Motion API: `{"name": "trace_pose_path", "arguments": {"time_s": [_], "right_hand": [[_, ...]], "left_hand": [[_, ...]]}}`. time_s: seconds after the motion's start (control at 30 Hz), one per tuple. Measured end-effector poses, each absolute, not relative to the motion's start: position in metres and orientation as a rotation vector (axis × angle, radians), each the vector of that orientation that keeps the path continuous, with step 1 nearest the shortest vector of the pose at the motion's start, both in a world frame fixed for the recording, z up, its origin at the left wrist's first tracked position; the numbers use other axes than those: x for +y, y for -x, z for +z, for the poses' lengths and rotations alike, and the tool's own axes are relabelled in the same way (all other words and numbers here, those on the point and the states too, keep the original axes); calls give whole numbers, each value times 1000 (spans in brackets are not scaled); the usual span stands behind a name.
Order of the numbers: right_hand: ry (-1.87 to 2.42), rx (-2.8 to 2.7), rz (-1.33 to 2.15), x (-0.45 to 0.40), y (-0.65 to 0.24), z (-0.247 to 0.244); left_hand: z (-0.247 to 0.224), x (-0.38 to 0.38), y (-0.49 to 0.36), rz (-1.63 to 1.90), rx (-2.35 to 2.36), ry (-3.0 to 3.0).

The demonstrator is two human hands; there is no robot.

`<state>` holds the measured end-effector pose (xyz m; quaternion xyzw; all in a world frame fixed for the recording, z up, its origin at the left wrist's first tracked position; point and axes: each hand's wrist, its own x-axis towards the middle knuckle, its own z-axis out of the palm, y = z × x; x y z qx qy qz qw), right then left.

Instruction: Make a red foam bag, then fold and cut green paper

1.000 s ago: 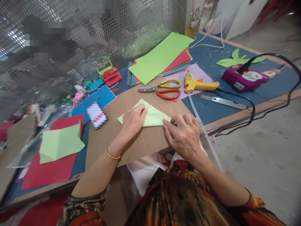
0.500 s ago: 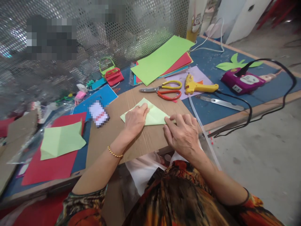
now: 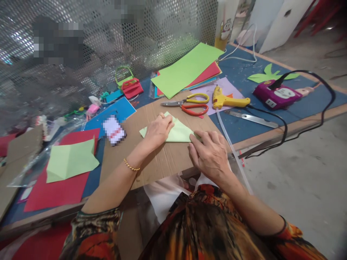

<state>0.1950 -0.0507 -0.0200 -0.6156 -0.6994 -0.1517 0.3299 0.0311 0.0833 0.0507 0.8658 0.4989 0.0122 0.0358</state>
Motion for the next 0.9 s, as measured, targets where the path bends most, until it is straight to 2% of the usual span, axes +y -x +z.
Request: {"name": "trace_pose_path", "arguments": {"time_s": [0.6,0.9], "right_hand": [[1566,-1819,-421,-50,-197,-23],[1557,-1810,-420,-49,-197,-24]], "left_hand": [[38,89,-26,248,1517,-2570],[46,85,-33,123,1604,-2549]]}}
